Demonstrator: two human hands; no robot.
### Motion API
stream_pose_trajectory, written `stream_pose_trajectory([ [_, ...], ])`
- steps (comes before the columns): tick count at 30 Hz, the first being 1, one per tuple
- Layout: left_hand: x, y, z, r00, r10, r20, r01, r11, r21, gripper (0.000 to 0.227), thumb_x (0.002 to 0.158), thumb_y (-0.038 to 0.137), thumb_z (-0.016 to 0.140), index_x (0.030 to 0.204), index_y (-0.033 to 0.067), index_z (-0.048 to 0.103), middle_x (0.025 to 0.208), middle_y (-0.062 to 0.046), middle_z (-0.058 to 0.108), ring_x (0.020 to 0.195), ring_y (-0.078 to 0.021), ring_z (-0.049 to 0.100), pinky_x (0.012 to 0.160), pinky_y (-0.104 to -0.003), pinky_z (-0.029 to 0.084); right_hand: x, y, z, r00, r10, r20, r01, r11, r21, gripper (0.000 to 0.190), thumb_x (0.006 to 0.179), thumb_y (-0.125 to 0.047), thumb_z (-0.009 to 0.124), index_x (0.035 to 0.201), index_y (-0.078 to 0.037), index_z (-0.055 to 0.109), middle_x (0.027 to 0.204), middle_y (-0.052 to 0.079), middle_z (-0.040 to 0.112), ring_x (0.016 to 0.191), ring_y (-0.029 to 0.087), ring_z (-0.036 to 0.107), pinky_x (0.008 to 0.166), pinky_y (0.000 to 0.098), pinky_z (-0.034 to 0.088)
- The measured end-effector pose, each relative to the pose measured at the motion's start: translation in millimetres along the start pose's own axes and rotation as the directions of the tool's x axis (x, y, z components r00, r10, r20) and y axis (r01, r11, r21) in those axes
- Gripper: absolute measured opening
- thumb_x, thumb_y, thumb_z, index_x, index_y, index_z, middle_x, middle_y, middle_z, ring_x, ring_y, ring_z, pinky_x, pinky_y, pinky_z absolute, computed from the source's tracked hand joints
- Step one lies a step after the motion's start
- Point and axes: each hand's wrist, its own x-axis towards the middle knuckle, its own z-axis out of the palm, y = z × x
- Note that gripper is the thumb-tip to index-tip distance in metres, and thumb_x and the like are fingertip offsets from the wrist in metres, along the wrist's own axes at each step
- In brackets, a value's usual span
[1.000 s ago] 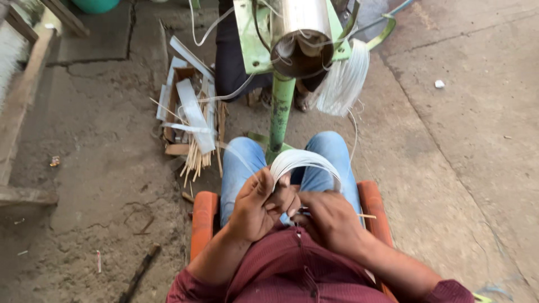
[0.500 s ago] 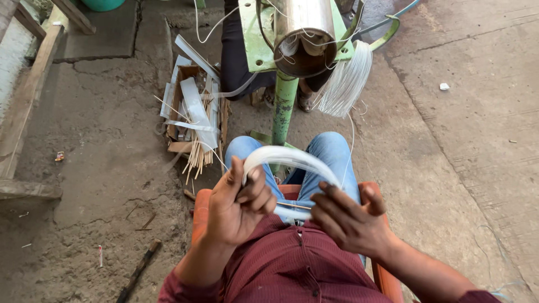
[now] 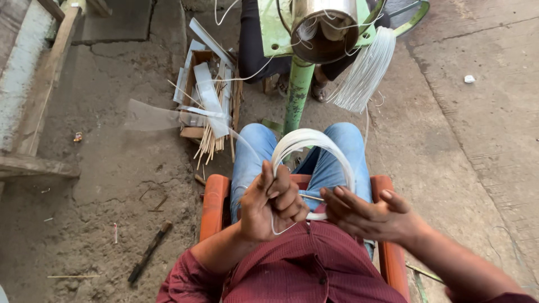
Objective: The person winds white string from a spool onto a metal cylinder attached to a green machine. They use a wooden stick to guide the string and occasionally adjust the coil with their hands. The person sits on an orange chair in a workshop setting.
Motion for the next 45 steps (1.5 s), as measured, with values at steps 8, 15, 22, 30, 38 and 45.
stream_pose_trajectory([
  [8,11,-10,-7,0.999,-0.046,-0.002,0.046,0.999,0.000,0.048,0.115,0.054,0.023,0.087,0.0170,0.038,0.065,0.003,0.024,0.051,-0.0100,0.018,0.054,-0.029,0.029,-2,28,0,0.995,-0.082,0.047,0.081,0.996,0.021,0.039,0.104,-0.042,0.055,0.142,-0.033,0.061,0.158,-0.008,0.053,0.152,0.013,0.033,0.127,0.0505,0.008],
  [15,10,-13,-28,0.988,-0.156,0.007,0.149,0.956,0.251,0.050,0.112,0.056,0.029,0.085,0.0143,0.039,0.063,0.002,0.029,0.050,-0.0127,0.027,0.052,-0.032,0.033,23,-4,8,0.709,0.670,0.220,-0.369,0.086,0.926,0.058,0.094,-0.054,0.062,0.134,-0.013,0.058,0.121,0.001,0.058,0.116,0.008,0.051,0.093,0.0318,0.043],
  [22,9,7,-59,0.951,0.142,0.274,-0.296,0.172,0.940,0.058,0.121,0.047,0.025,0.130,-0.0048,0.049,0.126,-0.023,0.056,0.121,-0.0290,0.054,0.107,-0.039,0.043,32,-14,40,0.276,0.644,0.713,-0.056,-0.730,0.681,0.018,0.106,-0.016,0.053,0.118,-0.005,0.059,0.067,-0.005,0.043,0.055,0.007,0.038,0.050,0.0250,0.032],
  [30,-5,19,-34,0.704,-0.661,-0.260,0.454,0.137,0.880,0.069,0.101,0.064,0.050,0.126,0.0017,0.063,0.124,-0.015,0.068,0.117,-0.0214,0.067,0.100,-0.035,0.055,-3,16,28,0.211,0.762,0.612,-0.073,-0.612,0.787,0.031,0.111,-0.002,0.047,0.082,-0.005,0.056,0.065,-0.002,0.046,0.057,0.007,0.038,0.050,0.0248,0.029],
  [38,49,49,8,0.977,-0.102,0.190,-0.190,0.007,0.982,0.073,0.104,0.063,0.050,0.134,-0.0038,0.061,0.165,-0.022,0.032,0.158,-0.0367,0.032,0.130,-0.050,0.034,6,-5,22,0.451,0.460,0.765,-0.326,-0.713,0.621,0.026,0.099,-0.003,0.044,0.118,0.002,0.062,0.073,-0.003,0.052,0.061,0.006,0.046,0.053,0.0239,0.037],
  [45,60,29,5,0.841,-0.329,0.429,-0.263,0.444,0.857,0.056,0.115,0.056,0.042,0.150,0.0131,0.051,0.172,-0.014,0.013,0.162,-0.0330,0.009,0.134,-0.044,0.013,7,4,17,0.301,0.285,0.910,-0.434,-0.809,0.396,0.038,0.093,-0.013,0.051,0.128,0.002,0.053,0.094,0.005,0.057,0.080,0.012,0.053,0.066,0.0267,0.043],
])
